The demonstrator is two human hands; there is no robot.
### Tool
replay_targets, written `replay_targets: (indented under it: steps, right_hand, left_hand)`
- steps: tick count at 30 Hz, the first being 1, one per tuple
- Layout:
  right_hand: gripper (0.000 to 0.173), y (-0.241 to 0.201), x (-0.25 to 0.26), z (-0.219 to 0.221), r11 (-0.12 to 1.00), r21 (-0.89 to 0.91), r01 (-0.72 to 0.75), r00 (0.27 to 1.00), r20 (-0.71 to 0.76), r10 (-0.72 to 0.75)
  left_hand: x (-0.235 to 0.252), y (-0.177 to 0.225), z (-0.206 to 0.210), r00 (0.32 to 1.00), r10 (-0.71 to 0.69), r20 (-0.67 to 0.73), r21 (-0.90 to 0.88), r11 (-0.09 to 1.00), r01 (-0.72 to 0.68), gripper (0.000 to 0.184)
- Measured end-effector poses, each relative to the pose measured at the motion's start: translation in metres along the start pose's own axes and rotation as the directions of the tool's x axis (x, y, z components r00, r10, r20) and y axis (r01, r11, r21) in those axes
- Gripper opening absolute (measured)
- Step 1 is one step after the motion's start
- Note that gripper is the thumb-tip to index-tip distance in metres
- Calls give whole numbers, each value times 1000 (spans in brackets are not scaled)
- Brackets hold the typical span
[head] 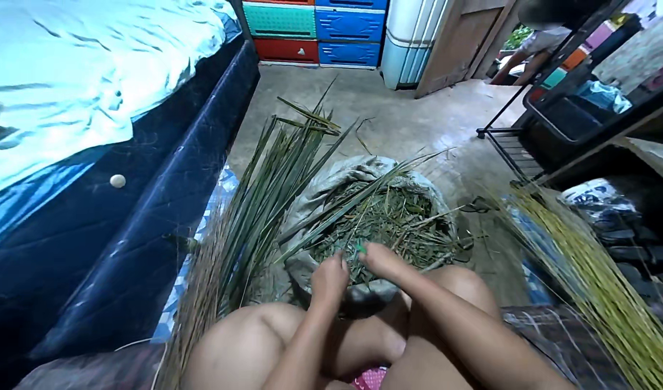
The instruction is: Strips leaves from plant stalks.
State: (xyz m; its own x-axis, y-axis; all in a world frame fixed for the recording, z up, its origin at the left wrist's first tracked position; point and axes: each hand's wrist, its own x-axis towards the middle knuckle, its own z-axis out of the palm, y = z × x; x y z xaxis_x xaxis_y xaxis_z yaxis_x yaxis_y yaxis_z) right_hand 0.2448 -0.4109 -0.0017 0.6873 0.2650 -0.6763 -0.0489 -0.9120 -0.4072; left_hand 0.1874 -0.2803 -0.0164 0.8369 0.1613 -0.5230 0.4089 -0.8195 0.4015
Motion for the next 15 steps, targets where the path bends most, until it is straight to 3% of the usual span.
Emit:
replay_targets:
  steps: [2,4,7,11,15]
  right_hand:
    - [38,-6,-9,13,998,24,62,994,88,-63]
    - [38,-5,-7,20,999,-30,43,997,69,-41]
    - [41,3,10,17,987,-140,-81,995,-65,73]
    - [40,18,23,-8,960,-110,-256,951,-208,230]
    - [41,9,7,-8,995,-36,-98,994,-55,96]
  left_hand:
    - [1,0,0,1000,-15,-14,-2,1000,15,40]
    - [1,0,2,1000,-18,-17,5,1000,19,39]
    - [-1,6,5,1000,15,3,50,999,-15,44]
    - [-7,12,9,999,49,9,121,991,-50,44]
    - [-4,5,15,994,97,-48,173,981,-87,43]
